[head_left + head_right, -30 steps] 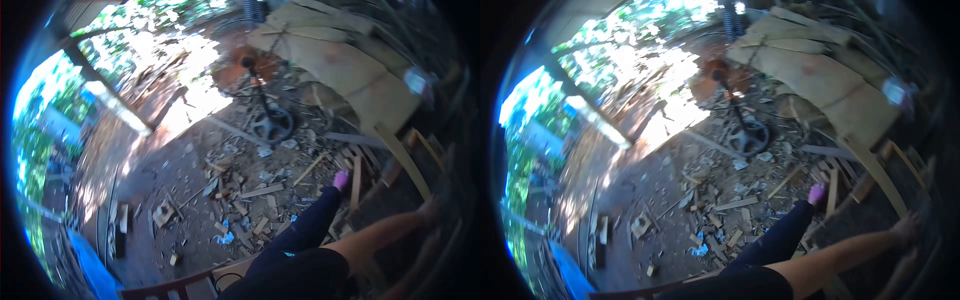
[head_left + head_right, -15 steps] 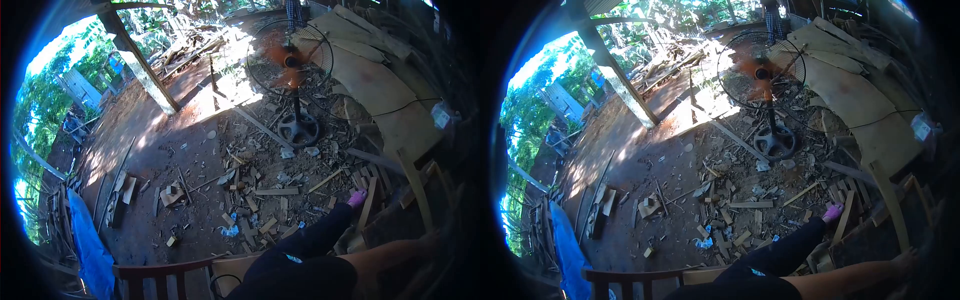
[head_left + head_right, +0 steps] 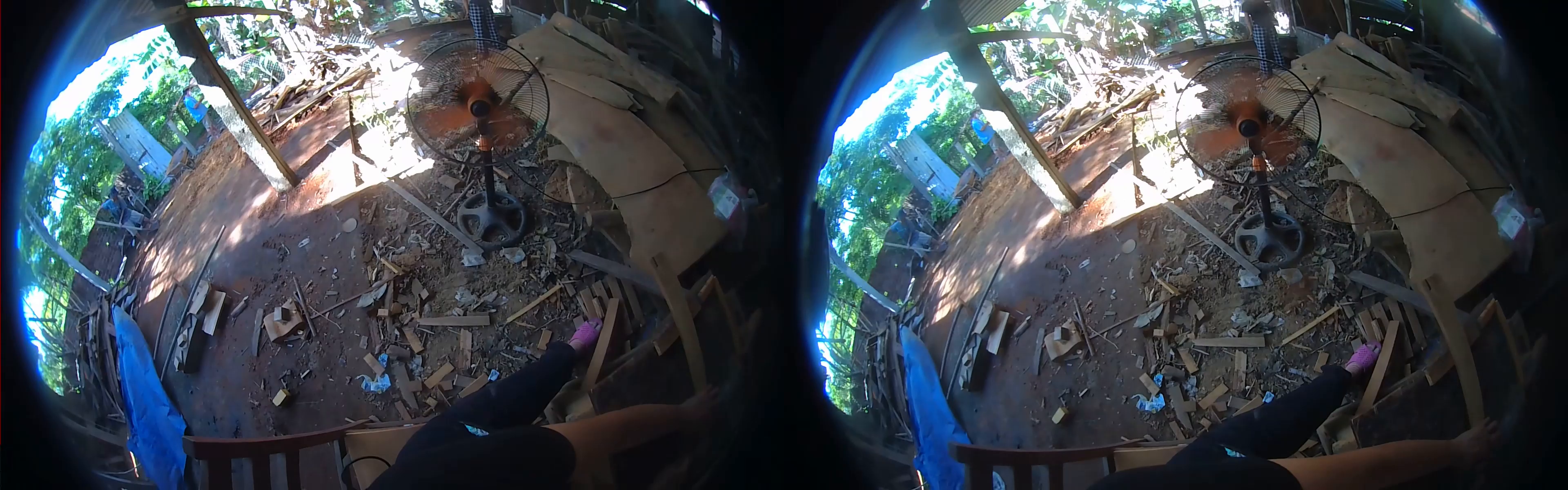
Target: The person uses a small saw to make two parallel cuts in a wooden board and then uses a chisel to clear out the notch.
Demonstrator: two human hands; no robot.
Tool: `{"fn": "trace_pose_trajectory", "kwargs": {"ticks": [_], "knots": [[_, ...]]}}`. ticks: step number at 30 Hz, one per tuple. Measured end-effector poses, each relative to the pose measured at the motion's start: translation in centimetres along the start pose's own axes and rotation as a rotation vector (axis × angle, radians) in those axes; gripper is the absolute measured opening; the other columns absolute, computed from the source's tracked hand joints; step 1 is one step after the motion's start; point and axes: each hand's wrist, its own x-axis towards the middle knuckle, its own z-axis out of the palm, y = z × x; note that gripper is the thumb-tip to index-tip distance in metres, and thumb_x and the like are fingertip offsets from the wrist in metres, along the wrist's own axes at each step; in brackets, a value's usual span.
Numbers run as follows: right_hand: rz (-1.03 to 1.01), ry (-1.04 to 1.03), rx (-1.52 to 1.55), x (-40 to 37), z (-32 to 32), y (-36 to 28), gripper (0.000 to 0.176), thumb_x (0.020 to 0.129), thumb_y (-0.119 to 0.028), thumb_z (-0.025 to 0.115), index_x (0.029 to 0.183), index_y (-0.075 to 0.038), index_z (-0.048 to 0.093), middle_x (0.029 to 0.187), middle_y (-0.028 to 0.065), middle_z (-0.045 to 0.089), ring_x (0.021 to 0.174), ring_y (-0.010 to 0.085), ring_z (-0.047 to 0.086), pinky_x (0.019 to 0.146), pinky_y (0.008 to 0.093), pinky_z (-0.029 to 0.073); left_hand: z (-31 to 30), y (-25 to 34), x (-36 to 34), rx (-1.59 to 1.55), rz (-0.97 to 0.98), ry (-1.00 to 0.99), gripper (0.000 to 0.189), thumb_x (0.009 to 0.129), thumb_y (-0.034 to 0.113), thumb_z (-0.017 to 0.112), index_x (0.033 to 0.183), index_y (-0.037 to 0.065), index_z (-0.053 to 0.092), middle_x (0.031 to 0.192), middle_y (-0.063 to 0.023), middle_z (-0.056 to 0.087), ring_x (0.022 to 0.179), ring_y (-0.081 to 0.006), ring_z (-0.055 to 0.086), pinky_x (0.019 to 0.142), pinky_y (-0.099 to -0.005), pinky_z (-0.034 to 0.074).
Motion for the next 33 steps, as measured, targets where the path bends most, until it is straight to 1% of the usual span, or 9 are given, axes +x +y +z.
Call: {"fn": "trace_pose_trajectory", "kwargs": {"ticks": [2,4,7,11,14,20,22,26,33], "knots": [[0.026,-0.01,0.011,1.4,0.6,-0.6,0.023,0.095,-0.016,0.054,0.099,0.002,0.068,0.089,0.0157,0.07,0.077,0.0296,0.064,0.074,0.0429,0.051,0.3,-0.1,-0.1,0.001,0.028,0.03,0.034,0.091,0.012,0.05,0.122,0.0,0.05,0.116,-0.0247,0.058,0.111,-0.0405,0.058,0.096,-0.0441,0.048],[0.049,-0.014,0.034,3.6,1.5,-1.8,0.023,0.095,-0.016,0.054,0.099,0.002,0.068,0.09,0.0159,0.07,0.078,0.0299,0.065,0.074,0.0432,0.052,-0.2,0.3,0.1,-0.118,-0.036,-0.024,0.034,0.092,0.011,0.049,0.124,0.0,0.051,0.117,-0.024,0.058,0.112,-0.04,0.057,0.096,-0.0439,0.048],[0.064,-0.023,0.045,5.2,2.6,-3.4,0.024,0.096,-0.017,0.054,0.1,0.002,0.068,0.09,0.0162,0.07,0.079,0.0304,0.065,0.075,0.0435,0.052,-0.8,0.6,0.1,-0.044,-0.007,-0.063,0.032,0.092,0.01,0.047,0.121,0.0,0.054,0.117,-0.0233,0.058,0.113,-0.0394,0.057,0.096,-0.0437,0.048],[0.058,-0.039,0.057,7.0,3.8,-4.9,0.024,0.096,-0.017,0.053,0.1,0.002,0.068,0.091,0.0166,0.07,0.081,0.0311,0.065,0.076,0.044,0.052,-1.2,0.5,-0.4,-0.008,0.029,-0.018,0.029,0.093,0.009,0.046,0.119,0.0,0.056,0.117,-0.0233,0.058,0.113,-0.039,0.057,0.096,-0.0432,0.048],[0.07,-0.043,0.071,6.9,3.2,-5.3,0.025,0.096,-0.018,0.053,0.101,0.001,0.068,0.092,0.017,0.07,0.082,0.0316,0.066,0.077,0.0444,0.052,-0.8,1.3,-0.5,0.018,0.062,-0.051,0.029,0.092,0.011,0.047,0.118,-0.001,0.056,0.117,-0.0232,0.058,0.112,-0.0392,0.057,0.097,-0.0426,0.048],[0.095,-0.045,0.08,5.4,2.5,-3.7,0.026,0.097,-0.018,0.052,0.102,0.001,0.068,0.093,0.0176,0.07,0.085,0.0326,0.067,0.078,0.0451,0.052,-1.1,1.4,-1.0,0.018,0.082,0.017,0.031,0.09,0.012,0.051,0.118,-0.001,0.056,0.115,-0.0231,0.058,0.11,-0.04,0.057,0.096,-0.0435,0.048],[0.115,-0.047,0.062,4.0,1.7,-2.3,0.026,0.097,-0.019,0.052,0.103,0.001,0.068,0.093,0.0178,0.07,0.086,0.033,0.067,0.078,0.0454,0.052,-1.4,1.6,-0.7,-0.213,-0.048,0.008,0.03,0.09,0.012,0.051,0.117,0.0,0.056,0.115,-0.0231,0.058,0.11,-0.04,0.058,0.095,-0.0439,0.048],[0.14,-0.062,0.054,1.3,0.8,0.5,0.026,0.097,-0.019,0.051,0.103,0.001,0.068,0.094,0.0182,0.07,0.087,0.0337,0.067,0.079,0.0458,0.053,-1.8,1.5,0.4,-0.189,-0.051,-0.011,0.03,0.091,0.011,0.049,0.118,0.0,0.056,0.113,-0.0235,0.059,0.108,-0.0399,0.059,0.094,-0.0437,0.049],[0.18,-0.089,0.085,2.8,0.3,-1.2,0.027,0.097,-0.02,0.051,0.105,0.0,0.068,0.096,0.019,0.07,0.09,0.0348,0.068,0.081,0.0467,0.053,-2.1,2.3,-0.4,-0.051,-0.007,-0.014,0.028,0.092,0.009,0.046,0.117,0.001,0.056,0.112,-0.0237,0.06,0.106,-0.0394,0.06,0.092,-0.0436,0.049]]}}
